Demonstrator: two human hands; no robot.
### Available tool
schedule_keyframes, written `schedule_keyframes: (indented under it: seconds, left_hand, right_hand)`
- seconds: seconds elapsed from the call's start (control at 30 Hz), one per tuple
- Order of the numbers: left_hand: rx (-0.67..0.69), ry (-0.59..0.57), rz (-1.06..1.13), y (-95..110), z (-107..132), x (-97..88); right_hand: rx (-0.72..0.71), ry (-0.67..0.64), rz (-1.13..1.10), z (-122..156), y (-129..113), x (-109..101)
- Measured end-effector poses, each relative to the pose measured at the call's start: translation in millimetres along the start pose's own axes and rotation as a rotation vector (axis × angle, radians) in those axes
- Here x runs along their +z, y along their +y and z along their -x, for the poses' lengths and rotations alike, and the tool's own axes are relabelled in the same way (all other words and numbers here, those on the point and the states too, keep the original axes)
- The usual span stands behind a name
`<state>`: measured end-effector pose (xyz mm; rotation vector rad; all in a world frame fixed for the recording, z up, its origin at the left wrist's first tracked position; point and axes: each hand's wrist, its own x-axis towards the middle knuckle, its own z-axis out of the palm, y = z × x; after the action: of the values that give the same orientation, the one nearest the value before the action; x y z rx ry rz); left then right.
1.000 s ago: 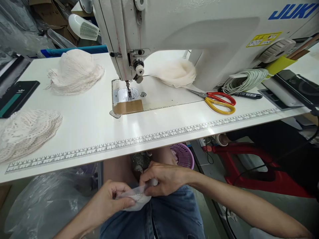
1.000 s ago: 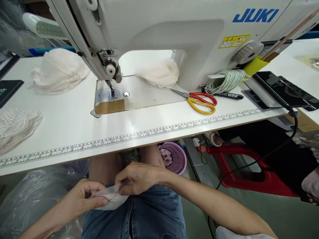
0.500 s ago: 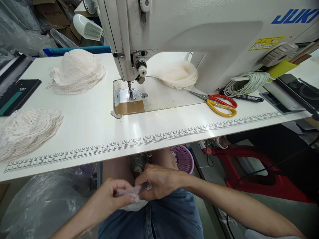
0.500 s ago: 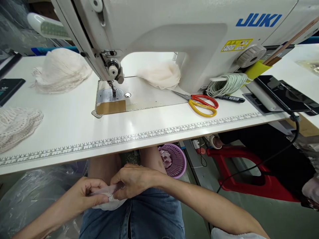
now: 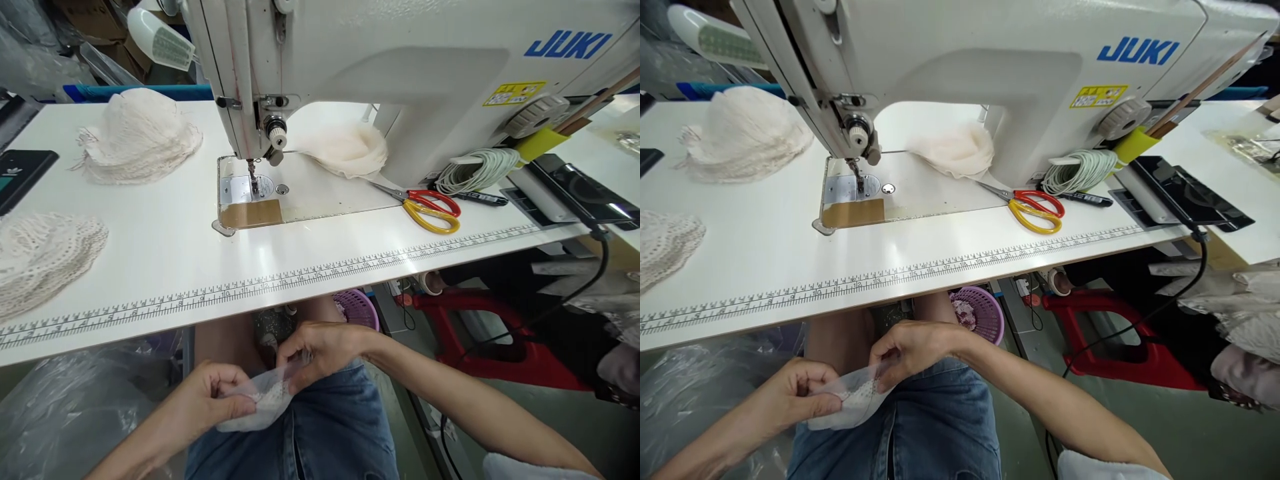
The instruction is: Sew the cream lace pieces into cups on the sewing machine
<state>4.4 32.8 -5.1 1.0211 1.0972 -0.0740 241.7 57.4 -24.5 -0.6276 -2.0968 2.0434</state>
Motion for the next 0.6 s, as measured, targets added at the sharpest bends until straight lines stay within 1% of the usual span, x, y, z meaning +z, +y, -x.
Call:
schedule_keyframes:
  seconds: [0.13, 0.23, 0.43, 0.6]
  left_hand:
    - [0.014, 0.008, 0.026, -6.2, -0.5, -1.7]
    - [0.015, 0.004, 0.034, -9.2, 0.2, -2.1]
    - [0.031, -0.046, 0.132, -9.8, 1.7, 0.4]
    - [0.023, -0.029, 0.162, -6.7, 0.6, 2.9]
  right_hand:
    - [0.008, 0.063, 0.140, -1.8, 0.0, 5.7]
    - [0.001, 0.093, 0.193, -1.7, 0.0, 7.8]
    - [-0.039, 0.019, 0.127, -0.1, 7.9, 3.4]
    - [-0.062, -0.052, 0.091, 1.6, 10.0, -0.7]
